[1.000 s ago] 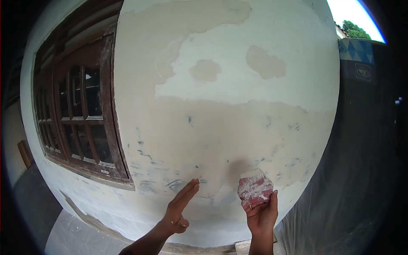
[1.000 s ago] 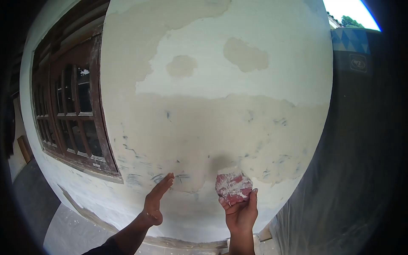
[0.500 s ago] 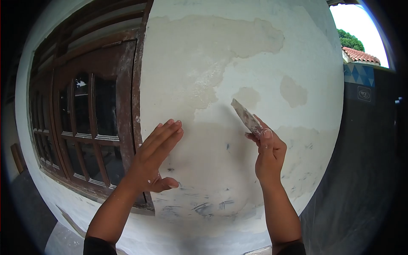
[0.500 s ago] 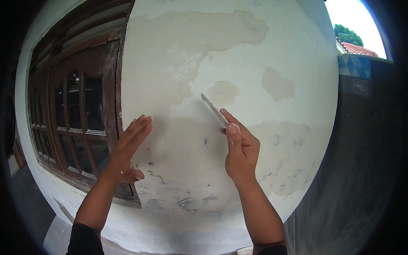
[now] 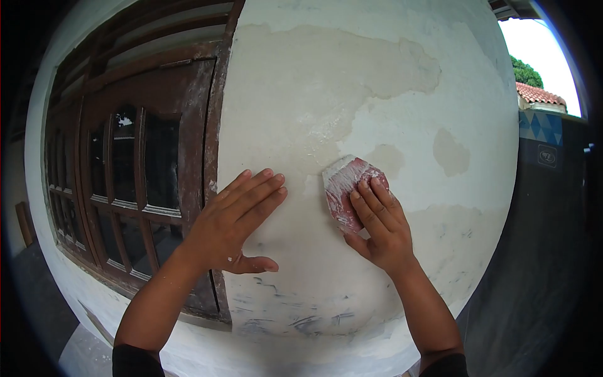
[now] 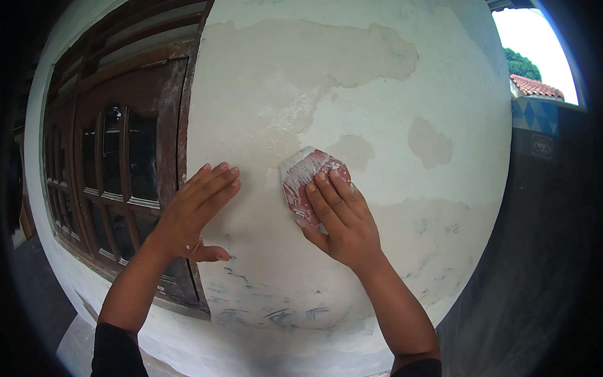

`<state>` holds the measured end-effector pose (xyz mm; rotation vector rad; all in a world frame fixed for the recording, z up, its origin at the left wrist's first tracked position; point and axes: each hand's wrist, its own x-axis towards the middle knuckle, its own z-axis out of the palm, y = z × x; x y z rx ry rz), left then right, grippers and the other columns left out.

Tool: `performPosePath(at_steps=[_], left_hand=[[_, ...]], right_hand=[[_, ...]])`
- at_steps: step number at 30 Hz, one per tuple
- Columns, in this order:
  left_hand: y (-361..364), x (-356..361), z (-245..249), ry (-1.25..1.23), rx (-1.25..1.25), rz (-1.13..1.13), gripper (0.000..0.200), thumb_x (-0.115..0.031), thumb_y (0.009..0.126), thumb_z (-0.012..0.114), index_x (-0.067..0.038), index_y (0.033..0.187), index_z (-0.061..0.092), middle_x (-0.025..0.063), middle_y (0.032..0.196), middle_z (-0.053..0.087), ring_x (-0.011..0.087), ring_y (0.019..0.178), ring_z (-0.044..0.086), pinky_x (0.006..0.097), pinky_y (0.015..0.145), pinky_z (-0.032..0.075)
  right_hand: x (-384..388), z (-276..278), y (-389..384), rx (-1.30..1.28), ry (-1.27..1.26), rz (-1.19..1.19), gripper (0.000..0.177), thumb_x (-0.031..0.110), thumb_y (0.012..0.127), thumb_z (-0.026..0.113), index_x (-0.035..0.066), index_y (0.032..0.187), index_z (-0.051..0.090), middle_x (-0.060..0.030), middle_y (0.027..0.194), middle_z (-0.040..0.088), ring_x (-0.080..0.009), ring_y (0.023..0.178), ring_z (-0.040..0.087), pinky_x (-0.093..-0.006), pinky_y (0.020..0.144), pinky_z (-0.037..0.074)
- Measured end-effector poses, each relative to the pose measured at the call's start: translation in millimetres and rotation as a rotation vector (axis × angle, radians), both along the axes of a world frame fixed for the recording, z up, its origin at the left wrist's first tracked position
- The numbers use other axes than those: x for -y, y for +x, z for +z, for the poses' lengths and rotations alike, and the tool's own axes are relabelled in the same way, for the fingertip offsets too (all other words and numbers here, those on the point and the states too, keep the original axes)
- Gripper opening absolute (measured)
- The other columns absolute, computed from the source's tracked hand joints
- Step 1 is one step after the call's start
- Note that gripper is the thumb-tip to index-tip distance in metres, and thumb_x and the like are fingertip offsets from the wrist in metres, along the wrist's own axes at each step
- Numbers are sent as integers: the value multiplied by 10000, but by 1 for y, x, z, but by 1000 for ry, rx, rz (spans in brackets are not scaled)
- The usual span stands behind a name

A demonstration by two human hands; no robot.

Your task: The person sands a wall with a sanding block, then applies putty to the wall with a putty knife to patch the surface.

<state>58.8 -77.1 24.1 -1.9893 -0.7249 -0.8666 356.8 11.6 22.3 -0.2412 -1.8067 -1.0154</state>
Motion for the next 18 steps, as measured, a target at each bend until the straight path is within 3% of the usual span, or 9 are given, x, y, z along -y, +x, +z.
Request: performPosePath(at_steps=[4,14,18], left_hand=[[2,1,8,-18,-30,25,990,-728,747,681,-15,1409,497,159,1469,481,327,1406,418,501,1180,306],[10,-8,11,5,-64,18,959,-724,765,665,-18,1396,508,161,1450,498,320,1397,430,486,1175,323],[5,-10,5,5,-63,8,1050,-785,698,656,-39,1419,494,151,1471,485,340,1396,432,527,1164,319]], right_hand=[[-5,3,5,23,25,-40,580,285,764,817,55,1273,658,-137,1365,607,-300,1319,531,-423,1015,469],[-15,16,11,104,49,-116,563,349,785,795,97,1272,667,-106,1369,610,-266,1318,533,-411,1028,463],[-18,6,26,129,30,-144,544,372,808,774,116,1277,668,-91,1386,597,-254,1325,525,-417,1034,463]])
